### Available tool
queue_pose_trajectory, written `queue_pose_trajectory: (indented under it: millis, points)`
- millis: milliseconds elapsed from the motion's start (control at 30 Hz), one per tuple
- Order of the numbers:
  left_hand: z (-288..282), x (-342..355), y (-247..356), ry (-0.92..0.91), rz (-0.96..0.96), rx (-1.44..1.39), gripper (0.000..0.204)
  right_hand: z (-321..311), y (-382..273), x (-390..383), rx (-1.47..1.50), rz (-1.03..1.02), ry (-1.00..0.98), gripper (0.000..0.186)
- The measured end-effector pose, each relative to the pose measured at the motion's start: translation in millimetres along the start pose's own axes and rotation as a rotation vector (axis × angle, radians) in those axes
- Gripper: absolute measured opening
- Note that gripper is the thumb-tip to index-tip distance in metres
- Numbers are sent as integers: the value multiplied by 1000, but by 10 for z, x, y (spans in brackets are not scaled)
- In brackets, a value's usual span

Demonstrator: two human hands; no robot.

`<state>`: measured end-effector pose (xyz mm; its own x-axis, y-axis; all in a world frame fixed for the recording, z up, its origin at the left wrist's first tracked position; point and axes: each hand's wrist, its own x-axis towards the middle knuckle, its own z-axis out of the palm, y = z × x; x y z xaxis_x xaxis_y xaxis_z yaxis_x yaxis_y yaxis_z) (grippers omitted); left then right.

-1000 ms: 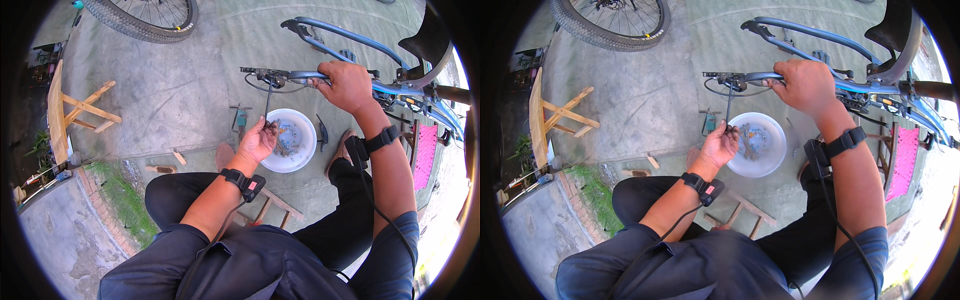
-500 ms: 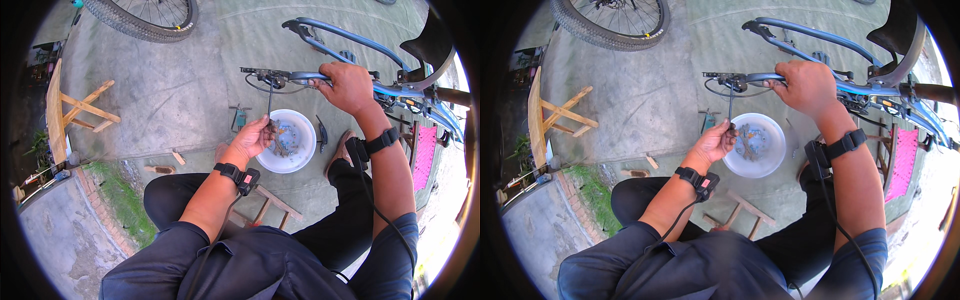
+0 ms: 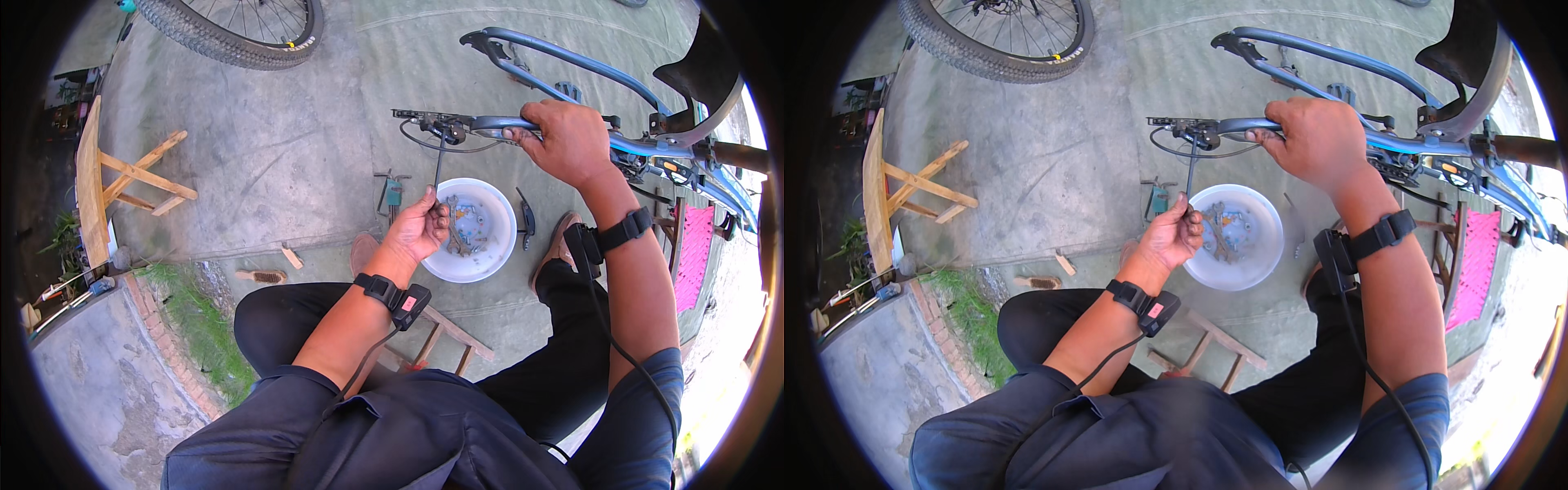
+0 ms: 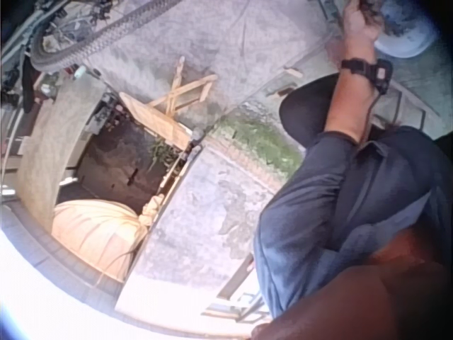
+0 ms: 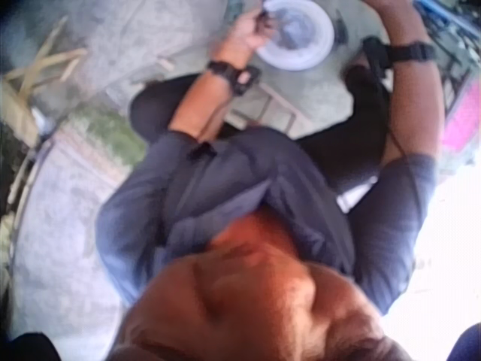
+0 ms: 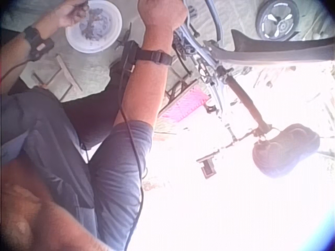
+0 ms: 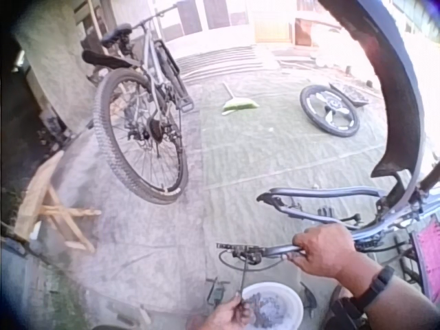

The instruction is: The person removes the rear derailleur from a bicycle frame by hand and then uses a hex wrench to disassemble components over a bucket.

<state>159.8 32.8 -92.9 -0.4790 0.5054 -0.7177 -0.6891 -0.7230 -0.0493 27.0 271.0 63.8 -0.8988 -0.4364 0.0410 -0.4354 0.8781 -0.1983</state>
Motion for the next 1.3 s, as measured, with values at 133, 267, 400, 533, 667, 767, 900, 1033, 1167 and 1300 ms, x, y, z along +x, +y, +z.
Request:
queue_pose_trajectory:
  millis: [133,267,400,533,667,767,900,1033,1167,1300]
  points:
    - [-7,-14,-14,-9,42,19,28,-2,-10,5,-11,2,-6,34]
    - [62,-35,-38,36,89,71,26,-18,-20,4,-10,24,-26,33]
    - [161,-64,-86,108,151,127,25,-13,-3,0,-16,20,-23,33]
    - [181,-67,-116,131,188,169,25,-11,-13,6,-9,21,-19,33]
    - [172,-55,-147,120,204,117,26,-31,-15,10,-18,27,-38,34]
    - [153,-41,-132,100,163,27,26,-31,-31,6,-20,39,-43,34]
    - [114,-38,-112,100,127,-124,28,-22,-53,8,-17,43,-49,34]
    - [32,-24,-104,154,117,-140,29,-42,-58,6,-22,39,-46,34]
    - [15,-20,-118,315,107,14,28,-38,-41,3,-27,40,-47,34]
    - [-84,-88,-232,467,126,178,27,-34,-37,0,-26,29,-42,34]
